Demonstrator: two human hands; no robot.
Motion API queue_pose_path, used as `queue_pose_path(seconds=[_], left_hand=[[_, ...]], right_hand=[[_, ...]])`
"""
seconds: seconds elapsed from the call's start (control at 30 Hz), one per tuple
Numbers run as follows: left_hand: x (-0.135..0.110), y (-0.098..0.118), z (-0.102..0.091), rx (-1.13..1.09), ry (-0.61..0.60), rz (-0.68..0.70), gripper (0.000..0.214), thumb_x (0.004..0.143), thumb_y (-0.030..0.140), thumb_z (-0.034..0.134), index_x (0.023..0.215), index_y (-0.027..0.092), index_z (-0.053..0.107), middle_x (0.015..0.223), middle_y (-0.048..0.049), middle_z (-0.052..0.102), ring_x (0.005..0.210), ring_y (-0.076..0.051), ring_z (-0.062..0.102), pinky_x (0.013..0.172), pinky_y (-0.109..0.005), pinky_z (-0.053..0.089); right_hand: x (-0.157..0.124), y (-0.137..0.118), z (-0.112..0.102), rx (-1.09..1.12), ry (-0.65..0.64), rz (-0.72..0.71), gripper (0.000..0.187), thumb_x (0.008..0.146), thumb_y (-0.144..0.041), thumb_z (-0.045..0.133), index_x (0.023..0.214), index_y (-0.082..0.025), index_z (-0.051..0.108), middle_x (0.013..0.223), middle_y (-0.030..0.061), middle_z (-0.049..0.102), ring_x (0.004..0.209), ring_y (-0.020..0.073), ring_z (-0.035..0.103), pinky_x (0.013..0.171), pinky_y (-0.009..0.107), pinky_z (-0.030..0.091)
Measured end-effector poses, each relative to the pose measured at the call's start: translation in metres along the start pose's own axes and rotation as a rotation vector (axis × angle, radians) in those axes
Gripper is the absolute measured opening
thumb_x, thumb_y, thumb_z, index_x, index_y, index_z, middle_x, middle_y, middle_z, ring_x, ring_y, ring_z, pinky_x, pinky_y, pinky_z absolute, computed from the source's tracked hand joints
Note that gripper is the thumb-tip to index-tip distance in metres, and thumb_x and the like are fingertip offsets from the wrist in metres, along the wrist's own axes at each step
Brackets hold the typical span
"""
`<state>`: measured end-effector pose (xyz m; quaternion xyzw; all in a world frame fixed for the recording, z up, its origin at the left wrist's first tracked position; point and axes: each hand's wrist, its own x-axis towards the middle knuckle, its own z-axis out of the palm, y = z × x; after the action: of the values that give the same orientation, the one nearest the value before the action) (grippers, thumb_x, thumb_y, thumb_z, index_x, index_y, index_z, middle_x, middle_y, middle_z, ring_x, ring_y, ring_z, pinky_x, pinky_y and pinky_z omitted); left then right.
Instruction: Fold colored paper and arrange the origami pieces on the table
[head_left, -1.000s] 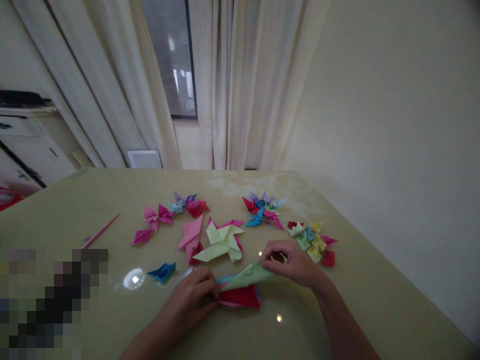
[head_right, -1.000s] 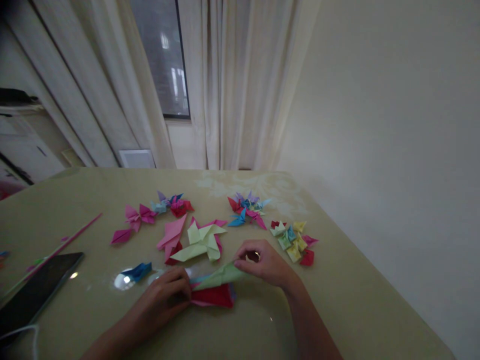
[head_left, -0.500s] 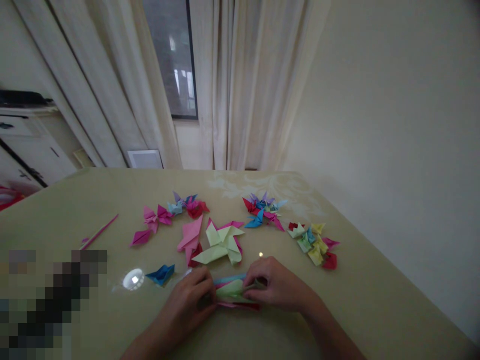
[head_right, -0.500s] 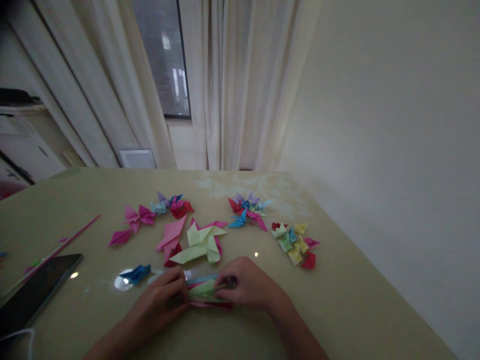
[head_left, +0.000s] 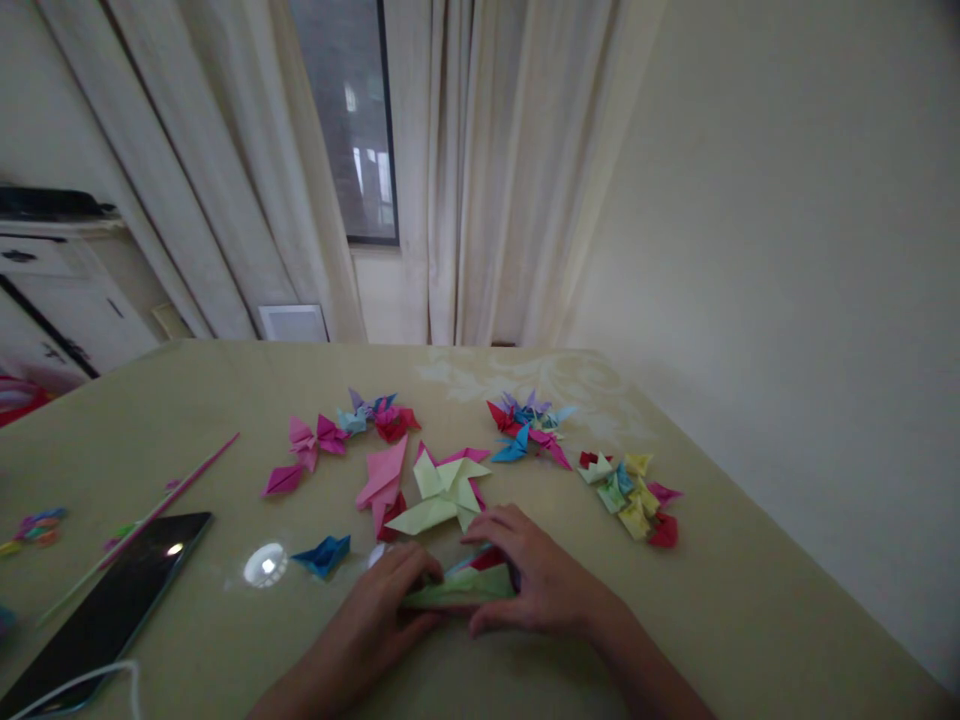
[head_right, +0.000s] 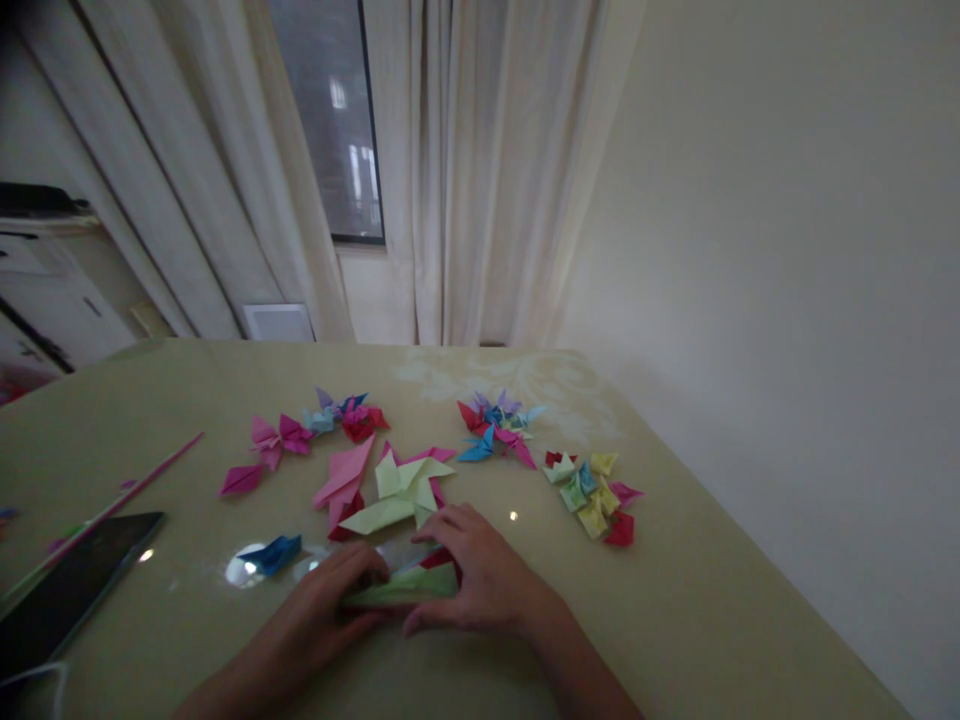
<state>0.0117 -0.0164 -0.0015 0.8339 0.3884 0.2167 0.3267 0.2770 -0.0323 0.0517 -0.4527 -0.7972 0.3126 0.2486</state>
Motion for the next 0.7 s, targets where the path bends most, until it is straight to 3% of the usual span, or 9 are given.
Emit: queue_pose_path(seconds=[0.07,0.23,0.43,0.57,0.7], left_hand=[[0.000,0.001,0.000,-0.015,-0.014,-0.018,0.015,0.090,0.018,0.075,0.098,0.025,0.064,0.100,-0.0002,0.068,0.091,-0.019,0.064,0.078,-0.027,0.047],[0.000,0.001,0.000,-0.002,-0.029,-0.043,0.022,0.086,0.018,0.081,0.098,0.025,0.063,0.101,0.0009,0.066,0.092,-0.019,0.063,0.078,-0.026,0.046],[0.001,0.001,0.000,0.061,0.044,0.077,0.016,0.090,0.020,0.078,0.092,0.023,0.062,0.104,-0.0015,0.066,0.095,-0.020,0.064,0.082,-0.028,0.050],[0.000,0.001,0.004,0.115,0.094,0.154,0.015,0.096,0.023,0.073,0.085,0.022,0.062,0.098,-0.0019,0.067,0.090,-0.018,0.066,0.078,-0.027,0.051],[0.000,-0.003,0.003,0.165,0.143,0.197,0.012,0.098,0.032,0.071,0.091,0.024,0.066,0.097,-0.0026,0.069,0.089,-0.020,0.066,0.077,-0.028,0.053]], right_hand=[[0.001,0.003,0.005,-0.006,-0.037,-0.019,0.075,0.065,-0.049,0.098,0.129,-0.023,0.070,0.126,0.0090,0.069,0.117,0.0293,0.062,0.104,0.040,0.048],[0.002,0.003,0.014,-0.045,-0.030,-0.034,0.053,0.074,-0.036,0.095,0.122,-0.026,0.073,0.131,0.0078,0.067,0.124,0.0297,0.060,0.109,0.042,0.043],[0.000,-0.001,0.003,0.016,0.031,-0.016,0.006,0.095,-0.023,0.075,0.100,-0.025,0.076,0.134,0.0070,0.067,0.128,0.0267,0.058,0.112,0.044,0.038],[0.001,0.004,0.004,0.003,0.033,-0.026,0.003,0.091,-0.022,0.081,0.089,-0.023,0.078,0.127,0.0064,0.069,0.125,0.0260,0.059,0.111,0.044,0.038],[0.001,0.007,0.010,-0.017,0.017,-0.038,0.003,0.090,-0.023,0.082,0.092,-0.024,0.080,0.128,0.0055,0.069,0.126,0.0247,0.058,0.112,0.042,0.038]])
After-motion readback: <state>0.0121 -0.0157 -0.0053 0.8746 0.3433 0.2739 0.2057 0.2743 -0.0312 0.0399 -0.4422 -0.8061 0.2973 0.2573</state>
